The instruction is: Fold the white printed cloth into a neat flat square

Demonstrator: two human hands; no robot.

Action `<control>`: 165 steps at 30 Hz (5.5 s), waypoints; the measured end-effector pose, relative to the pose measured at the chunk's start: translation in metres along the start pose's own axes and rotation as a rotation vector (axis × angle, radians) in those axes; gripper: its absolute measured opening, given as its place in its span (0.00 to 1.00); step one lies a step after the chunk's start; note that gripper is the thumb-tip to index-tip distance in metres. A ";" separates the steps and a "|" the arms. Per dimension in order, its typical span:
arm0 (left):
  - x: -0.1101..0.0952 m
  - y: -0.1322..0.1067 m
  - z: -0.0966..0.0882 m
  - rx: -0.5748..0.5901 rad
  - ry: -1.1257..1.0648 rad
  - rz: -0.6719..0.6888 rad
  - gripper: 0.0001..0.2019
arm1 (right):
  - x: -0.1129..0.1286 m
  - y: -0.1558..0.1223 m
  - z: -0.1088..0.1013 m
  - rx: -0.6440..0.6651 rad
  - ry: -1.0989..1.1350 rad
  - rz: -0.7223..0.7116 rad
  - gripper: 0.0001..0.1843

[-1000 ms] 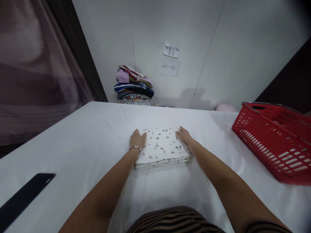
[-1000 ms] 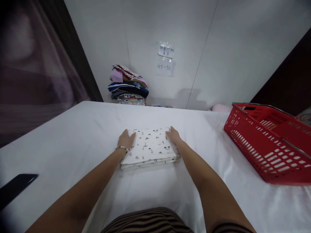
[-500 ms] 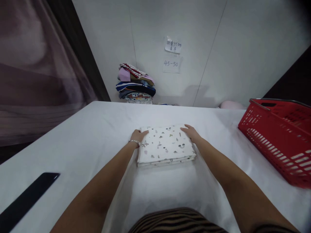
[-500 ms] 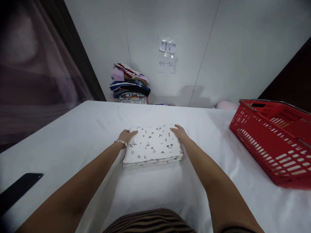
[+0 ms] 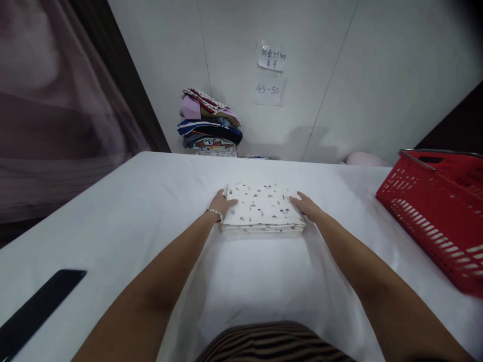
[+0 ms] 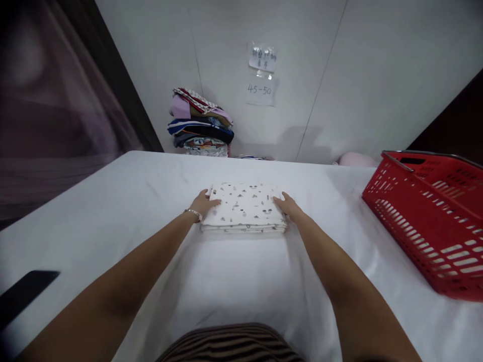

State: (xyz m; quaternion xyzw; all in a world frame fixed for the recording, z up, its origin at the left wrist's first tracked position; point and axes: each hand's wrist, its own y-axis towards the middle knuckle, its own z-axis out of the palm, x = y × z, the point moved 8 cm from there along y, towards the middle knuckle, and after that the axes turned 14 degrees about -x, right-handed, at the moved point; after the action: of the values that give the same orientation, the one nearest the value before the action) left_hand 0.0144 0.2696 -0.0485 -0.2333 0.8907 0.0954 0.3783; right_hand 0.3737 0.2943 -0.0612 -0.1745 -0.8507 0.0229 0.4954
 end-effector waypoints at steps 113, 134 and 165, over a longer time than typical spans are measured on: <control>0.047 -0.105 -0.033 -0.100 -0.353 0.161 0.18 | 0.104 -0.184 0.168 0.081 -0.330 -1.293 0.13; 0.059 -0.096 -0.051 -0.229 -0.308 0.071 0.11 | 0.107 -0.172 0.153 0.034 -0.072 -1.099 0.09; 0.044 -0.107 -0.033 -0.099 -0.010 0.058 0.06 | 0.100 -0.176 0.160 0.090 -0.144 -1.121 0.08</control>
State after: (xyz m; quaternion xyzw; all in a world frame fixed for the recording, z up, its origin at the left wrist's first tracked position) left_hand 0.0189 0.1500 -0.0564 -0.2254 0.8893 0.1516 0.3679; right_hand 0.1447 0.1824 -0.0210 0.3272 -0.8430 -0.1954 0.3795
